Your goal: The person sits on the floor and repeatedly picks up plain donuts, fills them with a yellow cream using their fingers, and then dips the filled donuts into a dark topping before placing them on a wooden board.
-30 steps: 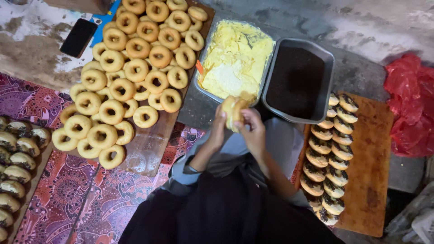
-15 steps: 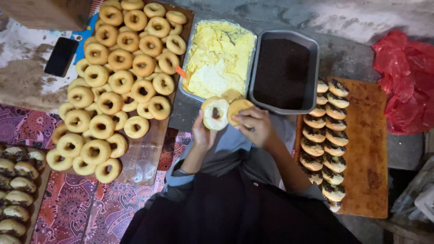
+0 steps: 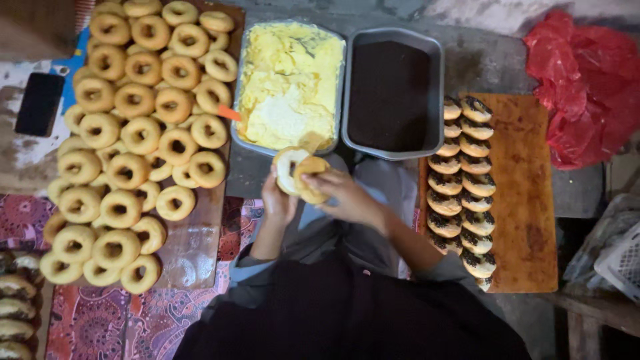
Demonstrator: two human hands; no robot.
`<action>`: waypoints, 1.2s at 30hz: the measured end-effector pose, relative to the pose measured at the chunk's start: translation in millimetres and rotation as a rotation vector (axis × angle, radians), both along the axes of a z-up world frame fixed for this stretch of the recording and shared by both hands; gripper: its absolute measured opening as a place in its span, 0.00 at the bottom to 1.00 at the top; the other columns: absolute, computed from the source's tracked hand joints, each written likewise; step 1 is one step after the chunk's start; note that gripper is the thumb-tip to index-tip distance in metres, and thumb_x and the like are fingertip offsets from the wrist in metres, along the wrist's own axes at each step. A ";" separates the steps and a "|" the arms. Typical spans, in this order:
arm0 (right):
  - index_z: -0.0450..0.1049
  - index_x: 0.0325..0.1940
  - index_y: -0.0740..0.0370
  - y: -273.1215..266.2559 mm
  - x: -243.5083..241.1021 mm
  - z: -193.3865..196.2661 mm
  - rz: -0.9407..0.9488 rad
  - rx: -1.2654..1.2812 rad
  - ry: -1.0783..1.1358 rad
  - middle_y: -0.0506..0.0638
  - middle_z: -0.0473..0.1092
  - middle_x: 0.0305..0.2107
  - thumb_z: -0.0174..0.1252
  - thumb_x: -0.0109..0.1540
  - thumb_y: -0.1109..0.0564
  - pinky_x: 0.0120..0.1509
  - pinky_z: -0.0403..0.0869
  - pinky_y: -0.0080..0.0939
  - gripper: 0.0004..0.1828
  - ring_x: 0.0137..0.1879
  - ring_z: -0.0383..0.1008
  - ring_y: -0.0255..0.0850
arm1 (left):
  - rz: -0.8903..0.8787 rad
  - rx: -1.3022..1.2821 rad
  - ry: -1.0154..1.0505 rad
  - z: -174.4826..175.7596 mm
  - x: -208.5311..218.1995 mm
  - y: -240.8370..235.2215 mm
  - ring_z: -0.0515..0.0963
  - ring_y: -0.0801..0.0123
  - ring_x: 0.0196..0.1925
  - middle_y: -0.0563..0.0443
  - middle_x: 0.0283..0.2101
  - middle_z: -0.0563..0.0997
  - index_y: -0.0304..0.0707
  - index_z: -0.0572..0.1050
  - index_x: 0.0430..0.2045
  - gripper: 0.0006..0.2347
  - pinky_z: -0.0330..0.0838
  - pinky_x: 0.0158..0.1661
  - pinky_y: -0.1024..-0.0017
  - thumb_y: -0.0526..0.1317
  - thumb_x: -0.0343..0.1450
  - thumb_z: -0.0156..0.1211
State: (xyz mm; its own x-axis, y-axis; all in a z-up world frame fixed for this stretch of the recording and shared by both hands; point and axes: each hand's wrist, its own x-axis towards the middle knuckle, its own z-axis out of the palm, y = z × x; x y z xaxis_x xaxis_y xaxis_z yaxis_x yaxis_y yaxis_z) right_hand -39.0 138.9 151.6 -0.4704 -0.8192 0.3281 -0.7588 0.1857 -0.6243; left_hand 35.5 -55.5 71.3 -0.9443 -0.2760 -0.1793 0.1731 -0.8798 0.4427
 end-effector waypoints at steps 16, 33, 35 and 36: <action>0.83 0.49 0.57 38.4 -203.8 -164.1 -0.639 0.216 0.045 0.55 0.80 0.39 0.67 0.55 0.54 0.49 0.78 0.51 0.18 0.45 0.79 0.51 | -0.289 0.174 -0.220 -138.8 -5.0 70.2 0.76 0.53 0.62 0.38 0.60 0.76 0.29 0.67 0.62 0.26 0.67 0.65 0.54 0.55 0.79 0.38; 0.70 0.64 0.66 362.6 78.8 -167.5 -0.856 -1.693 -1.230 0.58 0.71 0.59 0.50 0.62 0.58 0.76 0.67 0.63 0.26 0.67 0.70 0.53 | -0.306 -0.042 -0.241 -147.5 -10.9 23.4 0.77 0.56 0.60 0.44 0.56 0.79 0.33 0.72 0.57 0.23 0.69 0.64 0.55 0.52 0.79 0.38; 0.71 0.62 0.68 393.6 115.3 -161.2 -1.074 -1.763 -1.161 0.59 0.71 0.58 0.49 0.60 0.57 0.74 0.68 0.66 0.26 0.67 0.71 0.55 | -0.336 -0.092 -0.219 -125.8 -15.7 29.1 0.76 0.56 0.62 0.43 0.58 0.78 0.33 0.72 0.58 0.24 0.68 0.66 0.55 0.53 0.79 0.39; 0.71 0.61 0.68 402.2 131.9 -155.3 -1.178 -1.791 -1.127 0.60 0.72 0.58 0.48 0.59 0.57 0.73 0.68 0.67 0.26 0.66 0.71 0.55 | -0.355 -0.104 -0.196 -114.3 -18.5 29.7 0.76 0.55 0.62 0.43 0.58 0.78 0.33 0.72 0.58 0.24 0.68 0.66 0.54 0.54 0.80 0.39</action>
